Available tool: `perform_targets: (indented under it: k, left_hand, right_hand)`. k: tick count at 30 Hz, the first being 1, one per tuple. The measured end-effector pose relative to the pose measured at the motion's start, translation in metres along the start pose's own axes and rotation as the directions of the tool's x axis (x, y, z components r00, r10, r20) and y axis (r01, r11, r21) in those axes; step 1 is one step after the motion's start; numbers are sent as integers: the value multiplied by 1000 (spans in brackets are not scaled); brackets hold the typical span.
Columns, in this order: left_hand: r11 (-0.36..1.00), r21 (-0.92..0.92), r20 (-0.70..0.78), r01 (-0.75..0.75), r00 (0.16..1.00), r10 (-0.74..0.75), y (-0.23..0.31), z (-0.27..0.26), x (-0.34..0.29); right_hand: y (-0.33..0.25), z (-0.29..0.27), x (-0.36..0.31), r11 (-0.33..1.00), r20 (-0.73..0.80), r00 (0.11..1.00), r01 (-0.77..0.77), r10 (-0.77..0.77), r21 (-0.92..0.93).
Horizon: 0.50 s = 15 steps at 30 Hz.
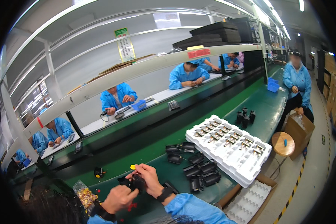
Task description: Manually assemble small electronic components and casing on a factory line.
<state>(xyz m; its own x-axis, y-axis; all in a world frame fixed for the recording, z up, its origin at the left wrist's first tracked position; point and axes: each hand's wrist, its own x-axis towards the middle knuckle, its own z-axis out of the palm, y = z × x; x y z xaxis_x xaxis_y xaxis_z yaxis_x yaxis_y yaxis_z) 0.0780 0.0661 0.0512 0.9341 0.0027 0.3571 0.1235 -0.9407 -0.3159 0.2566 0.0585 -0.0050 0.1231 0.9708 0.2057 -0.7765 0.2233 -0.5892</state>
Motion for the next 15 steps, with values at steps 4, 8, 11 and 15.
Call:
perform_targets:
  k: [4, 8, 11, 15]
  left_hand:
    - [991, -51, -57, 128, 990, -131, 19, 33, -33]
    - [605, -644, 114, 469, 840, -530, 20, 23, -40]
    - [-474, -844, 515, 250, 622, -590, 13, 23, -51]
    - [-678, -719, 576, 156, 680, -454, 30, 27, -43]
  right_hand:
    - [12, 16, -15, 989, 13, 991, -131, 132, -66]
    - [18, 12, -13, 980, -94, 995, -58, 41, -188]
    - [26, 25, -20, 973, -119, 993, -14, -14, -232]
    - [48, 35, -39, 757, -53, 977, 124, -206, -642]
